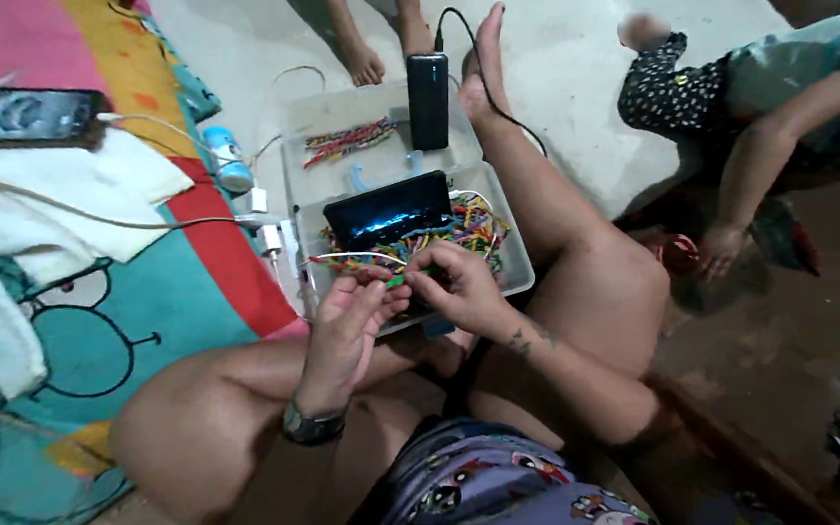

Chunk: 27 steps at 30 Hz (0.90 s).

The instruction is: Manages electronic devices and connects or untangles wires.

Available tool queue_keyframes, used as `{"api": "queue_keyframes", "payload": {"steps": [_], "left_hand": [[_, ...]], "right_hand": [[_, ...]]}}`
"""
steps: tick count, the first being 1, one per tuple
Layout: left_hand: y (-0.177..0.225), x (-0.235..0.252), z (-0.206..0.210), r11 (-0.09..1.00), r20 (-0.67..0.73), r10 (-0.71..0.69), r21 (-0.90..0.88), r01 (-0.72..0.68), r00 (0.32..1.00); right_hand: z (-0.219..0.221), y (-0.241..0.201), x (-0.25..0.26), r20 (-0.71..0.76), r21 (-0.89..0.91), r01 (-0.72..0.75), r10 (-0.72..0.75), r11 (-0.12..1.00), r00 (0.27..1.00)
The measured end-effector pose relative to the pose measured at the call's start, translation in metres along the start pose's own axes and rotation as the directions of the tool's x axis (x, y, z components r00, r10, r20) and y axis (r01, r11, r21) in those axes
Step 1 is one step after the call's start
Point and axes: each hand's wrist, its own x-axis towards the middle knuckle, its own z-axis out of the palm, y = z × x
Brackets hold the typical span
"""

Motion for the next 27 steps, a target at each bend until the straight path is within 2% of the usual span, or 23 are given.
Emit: {"api": "queue_keyframes", "payload": {"steps": [6, 13, 20, 24, 27], "left_hand": [[-0.0043, 0.0003, 0.0012, 0.996, -0.008, 0.033, 0.087, -0.033, 0.999], [-0.0043, -0.0005, 0.0010, 0.998, 0.012, 0.048, 0.028, -0.048, 0.999], [-0.0067, 0.0016, -0.0023, 0.995, 0.049, 0.084, 0.045, -0.086, 0.995], [-0.0077, 0.0020, -0.0016, 0.989, 0.036, 0.080, 0.119, -0.084, 0.996], [-0.0100, 0.0017, -0.0024, 0.967, 0.027, 0.143, 0.207, -0.146, 0.989]], "right_hand": [[0.0012, -0.0007, -0.0007, 0.002, -0.021, 0.019, -0.019, 1.000, 1.000], [0.0004, 0.0022, -0.0005, 0.030, -0.068, 0.099, -0.097, 0.993, 0.995], [0.0024, 0.0031, -0.0014, 0.002, -0.071, 0.108, -0.108, 0.992, 0.994], [0.0041, 0.0009, -0.0021, -0.021, -0.070, 0.075, -0.076, 0.995, 0.997], [0.0074, -0.0001, -0.0021, -0.021, -0.048, 0.053, -0.054, 0.997, 0.998]]}}
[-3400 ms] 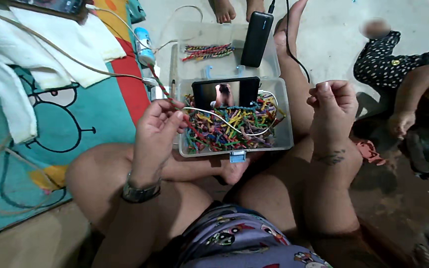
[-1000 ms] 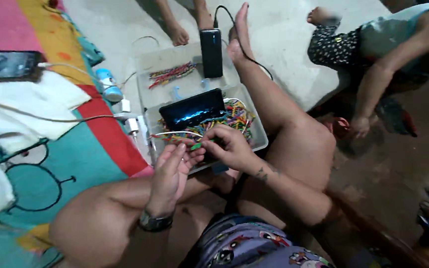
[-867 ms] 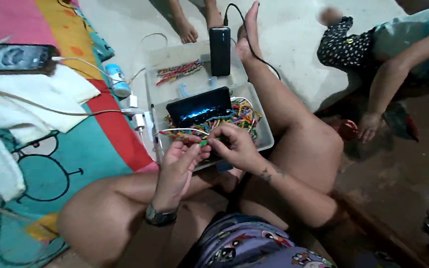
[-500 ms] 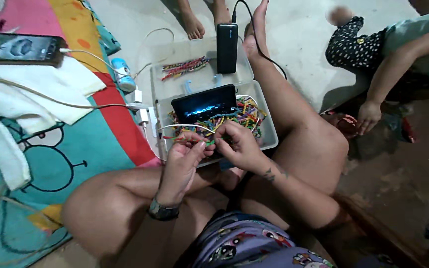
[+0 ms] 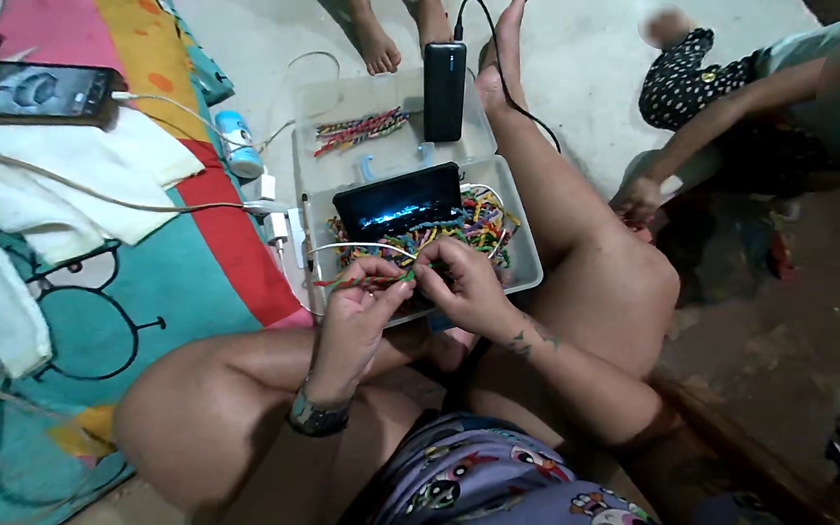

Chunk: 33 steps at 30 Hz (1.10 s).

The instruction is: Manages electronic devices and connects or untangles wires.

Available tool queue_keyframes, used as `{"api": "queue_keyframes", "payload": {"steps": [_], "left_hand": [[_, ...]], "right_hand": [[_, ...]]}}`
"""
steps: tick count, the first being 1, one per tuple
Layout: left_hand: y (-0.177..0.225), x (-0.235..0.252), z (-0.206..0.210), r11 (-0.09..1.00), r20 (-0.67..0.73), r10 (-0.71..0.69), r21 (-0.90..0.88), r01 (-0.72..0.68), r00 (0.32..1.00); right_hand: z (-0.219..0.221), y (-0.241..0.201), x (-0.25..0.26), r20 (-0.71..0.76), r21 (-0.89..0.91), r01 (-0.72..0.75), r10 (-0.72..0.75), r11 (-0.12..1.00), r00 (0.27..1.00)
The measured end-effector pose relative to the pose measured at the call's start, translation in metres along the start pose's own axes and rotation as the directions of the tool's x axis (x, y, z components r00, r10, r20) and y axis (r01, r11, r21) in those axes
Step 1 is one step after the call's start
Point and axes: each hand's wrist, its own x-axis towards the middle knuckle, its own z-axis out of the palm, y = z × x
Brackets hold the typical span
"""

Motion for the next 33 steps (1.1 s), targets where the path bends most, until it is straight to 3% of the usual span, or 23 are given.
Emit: {"api": "queue_keyframes", "payload": {"steps": [3, 6, 8, 10, 11, 13, 14, 16, 17, 19, 21, 23, 26, 33], "left_hand": [[-0.007, 0.001, -0.001, 0.983, 0.002, 0.145, 0.114, -0.145, 0.989], [-0.006, 0.003, -0.005, 0.953, 0.001, 0.241, 0.187, -0.237, 0.970], [0.001, 0.006, -0.007, 0.953, -0.032, 0.242, 0.195, -0.231, 0.970], [0.006, 0.010, -0.010, 0.962, -0.057, 0.229, 0.166, -0.217, 0.972], [0.006, 0.014, -0.011, 0.965, -0.058, 0.225, 0.149, -0.215, 0.973], [0.004, 0.020, -0.008, 0.972, -0.052, 0.203, 0.133, -0.195, 0.978], [0.003, 0.022, -0.005, 0.976, -0.053, 0.179, 0.132, -0.171, 0.982], [0.003, 0.021, 0.003, 0.982, -0.043, 0.145, 0.127, -0.139, 0.988], [0.004, 0.022, 0.003, 0.979, -0.026, 0.160, 0.129, -0.155, 0.987], [0.003, 0.020, -0.003, 0.964, 0.009, 0.213, 0.160, -0.212, 0.977], [-0.001, 0.017, -0.008, 0.961, -0.005, 0.224, 0.170, -0.220, 0.975], [-0.002, 0.017, -0.005, 0.967, -0.026, 0.199, 0.167, -0.192, 0.980], [-0.002, 0.014, 0.008, 0.969, -0.019, 0.189, 0.164, -0.183, 0.982], [0.004, 0.011, 0.016, 0.967, 0.073, 0.201, 0.142, -0.209, 0.977]], "right_hand": [[0.004, -0.002, 0.001, 0.018, -0.002, 0.014, -0.014, 1.000, 1.000], [-0.021, -0.024, -0.005, 0.047, -0.164, 0.095, -0.089, 0.982, 0.995], [-0.075, -0.037, -0.031, -0.192, -0.339, 0.100, -0.173, 0.935, 0.966], [-0.146, -0.012, -0.073, -0.530, -0.434, -0.207, -0.063, 0.877, 0.845], [-0.181, 0.011, -0.090, -0.617, -0.433, -0.438, 0.095, 0.788, 0.781], [-0.229, 0.071, -0.107, -0.610, -0.312, -0.779, 0.514, 0.544, 0.603], [-0.238, 0.108, -0.109, -0.581, -0.292, -0.855, 0.631, 0.428, 0.514], [-0.240, 0.168, -0.116, -0.586, -0.359, -0.872, 0.646, 0.334, 0.489], [-0.240, 0.181, -0.121, -0.594, -0.367, -0.854, 0.614, 0.369, 0.520], [-0.239, 0.188, -0.136, -0.655, -0.273, -0.778, 0.483, 0.566, 0.581], [-0.233, 0.193, -0.149, -0.768, -0.099, -0.664, 0.367, 0.741, 0.524], [-0.226, 0.197, -0.159, -0.829, 0.038, -0.573, 0.346, 0.819, 0.439], [-0.220, 0.202, -0.175, -0.852, 0.074, -0.503, 0.317, 0.861, 0.417], [-0.223, 0.169, -0.198, -0.821, 0.066, -0.590, 0.380, 0.805, 0.426]]}}
